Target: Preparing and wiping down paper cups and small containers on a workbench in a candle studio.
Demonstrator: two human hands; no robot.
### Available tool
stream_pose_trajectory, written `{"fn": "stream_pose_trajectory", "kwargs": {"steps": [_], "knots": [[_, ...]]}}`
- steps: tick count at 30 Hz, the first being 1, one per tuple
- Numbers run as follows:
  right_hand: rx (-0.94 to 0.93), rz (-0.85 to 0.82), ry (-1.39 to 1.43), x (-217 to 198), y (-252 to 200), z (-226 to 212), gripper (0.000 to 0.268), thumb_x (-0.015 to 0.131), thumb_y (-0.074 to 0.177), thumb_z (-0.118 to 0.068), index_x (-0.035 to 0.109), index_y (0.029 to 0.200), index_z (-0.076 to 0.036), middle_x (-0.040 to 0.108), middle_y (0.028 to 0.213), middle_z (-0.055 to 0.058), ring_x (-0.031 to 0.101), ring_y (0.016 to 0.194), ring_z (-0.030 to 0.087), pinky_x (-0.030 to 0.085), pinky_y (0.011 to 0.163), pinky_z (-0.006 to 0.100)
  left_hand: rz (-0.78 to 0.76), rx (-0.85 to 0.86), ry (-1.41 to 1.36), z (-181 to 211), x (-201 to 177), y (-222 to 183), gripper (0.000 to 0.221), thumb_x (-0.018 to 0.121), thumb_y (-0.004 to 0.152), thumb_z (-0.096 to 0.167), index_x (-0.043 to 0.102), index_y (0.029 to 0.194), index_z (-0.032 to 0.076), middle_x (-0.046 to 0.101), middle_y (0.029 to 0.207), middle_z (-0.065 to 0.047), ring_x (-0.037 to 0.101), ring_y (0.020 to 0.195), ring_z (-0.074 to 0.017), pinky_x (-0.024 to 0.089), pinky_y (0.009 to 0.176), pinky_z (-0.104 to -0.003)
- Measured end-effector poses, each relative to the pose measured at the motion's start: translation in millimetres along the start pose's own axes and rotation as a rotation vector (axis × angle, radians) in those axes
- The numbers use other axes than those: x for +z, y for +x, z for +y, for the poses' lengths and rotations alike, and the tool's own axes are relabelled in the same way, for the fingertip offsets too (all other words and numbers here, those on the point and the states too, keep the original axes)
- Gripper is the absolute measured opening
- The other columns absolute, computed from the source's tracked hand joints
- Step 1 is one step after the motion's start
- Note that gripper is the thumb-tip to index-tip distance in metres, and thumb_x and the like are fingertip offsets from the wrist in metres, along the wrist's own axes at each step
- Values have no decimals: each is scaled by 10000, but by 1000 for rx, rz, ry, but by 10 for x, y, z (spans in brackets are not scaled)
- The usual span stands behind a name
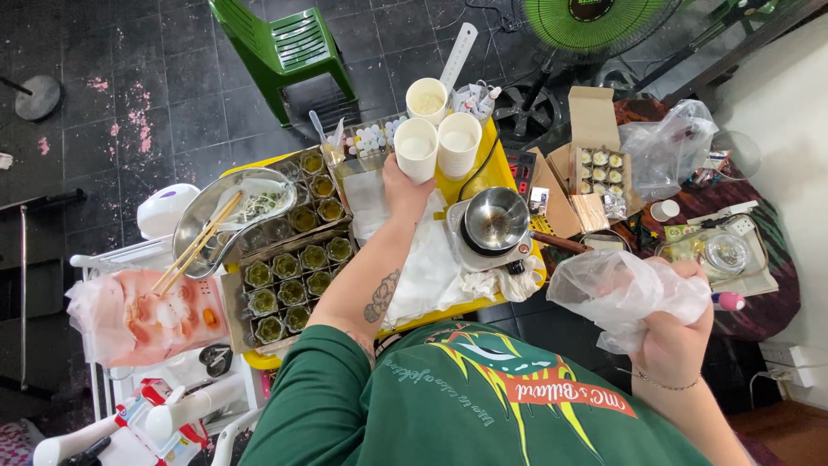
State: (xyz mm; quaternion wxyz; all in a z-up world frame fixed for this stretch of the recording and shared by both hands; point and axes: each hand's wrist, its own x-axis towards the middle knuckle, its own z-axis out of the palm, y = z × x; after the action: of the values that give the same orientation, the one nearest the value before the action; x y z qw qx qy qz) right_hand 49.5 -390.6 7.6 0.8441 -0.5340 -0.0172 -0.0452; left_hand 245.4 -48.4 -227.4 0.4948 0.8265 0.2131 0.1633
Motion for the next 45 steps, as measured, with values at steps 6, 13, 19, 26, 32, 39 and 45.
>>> {"fn": "stream_pose_trajectory", "kwargs": {"steps": [6, 13, 19, 26, 32, 39, 45], "knots": [[-2, -97, 70, 39, 65, 104, 449, 378, 740, 128, 428, 1162, -18, 633, 1045, 239, 664, 954, 356, 569, 923, 512, 14, 12, 3, 177, -180, -117, 1085, 939, 583, 110, 286, 1448, 38, 385, 1436, -212, 446, 1309, -404, 414, 1082, -450], [124, -129, -147, 406, 220, 338, 643, 440, 739, 149, 416, 1335, -89, 586, 1227, 109, 629, 1120, 227, 541, 975, 364, -65, 105, -288, 819, -1027, -870, 706, 716, 889, 30, 352, 1494, 27, 450, 1485, -168, 455, 1405, -300, 367, 1157, -399], [250, -443, -369, 1083, 415, 817, 646, 576, 761, 112, 352, 1319, -124, 604, 1224, 65, 614, 1124, 174, 542, 932, 321, -665, 401, -605, 1400, -2089, -1552, 530, 596, 1034, 58, 465, 1547, 72, 378, 1661, -155, 372, 1557, -276, 399, 1244, -404], [177, -861, -308, 1856, 321, 1703, 725, 672, 837, 45, 231, 1380, -148, 386, 1483, 135, 432, 1376, 243, 393, 1159, 389, -336, 294, -473, 839, -2413, -1980, 617, 679, 912, -26, 459, 1477, 93, 484, 1474, -142, 502, 1398, -298, 425, 1174, -417], [153, -1057, -414, 2419, 173, 1758, 838, 720, 834, -8, 161, 1434, -180, 278, 1544, 117, 381, 1415, 259, 398, 1090, 427, 270, 300, -214, 443, -3284, -2252, 536, 693, 826, -100, 563, 1315, 75, 518, 1350, -137, 517, 1304, -311, 420, 1136, -410], [372, -984, -236, 2484, 191, 1753, 741, 633, 891, 57, 205, 1446, -182, 305, 1545, 136, 478, 1365, 284, 443, 1096, 429, 730, -187, 209, -727, -4248, -2202, 552, 706, 858, 98, 569, 1390, 40, 321, 1379, -259, 431, 1244, -390, 394, 1086, -454], [434, -842, -286, 2360, 114, 1710, 670, 588, 902, 82, 219, 1401, -170, 327, 1519, 159, 554, 1263, 285, 477, 1031, 392, 451, -268, 300, -2536, -4009, -1547, 735, 739, 860, 297, 492, 1507, 51, 296, 1348, -282, 370, 1247, -420, 340, 1138, -481]]}}
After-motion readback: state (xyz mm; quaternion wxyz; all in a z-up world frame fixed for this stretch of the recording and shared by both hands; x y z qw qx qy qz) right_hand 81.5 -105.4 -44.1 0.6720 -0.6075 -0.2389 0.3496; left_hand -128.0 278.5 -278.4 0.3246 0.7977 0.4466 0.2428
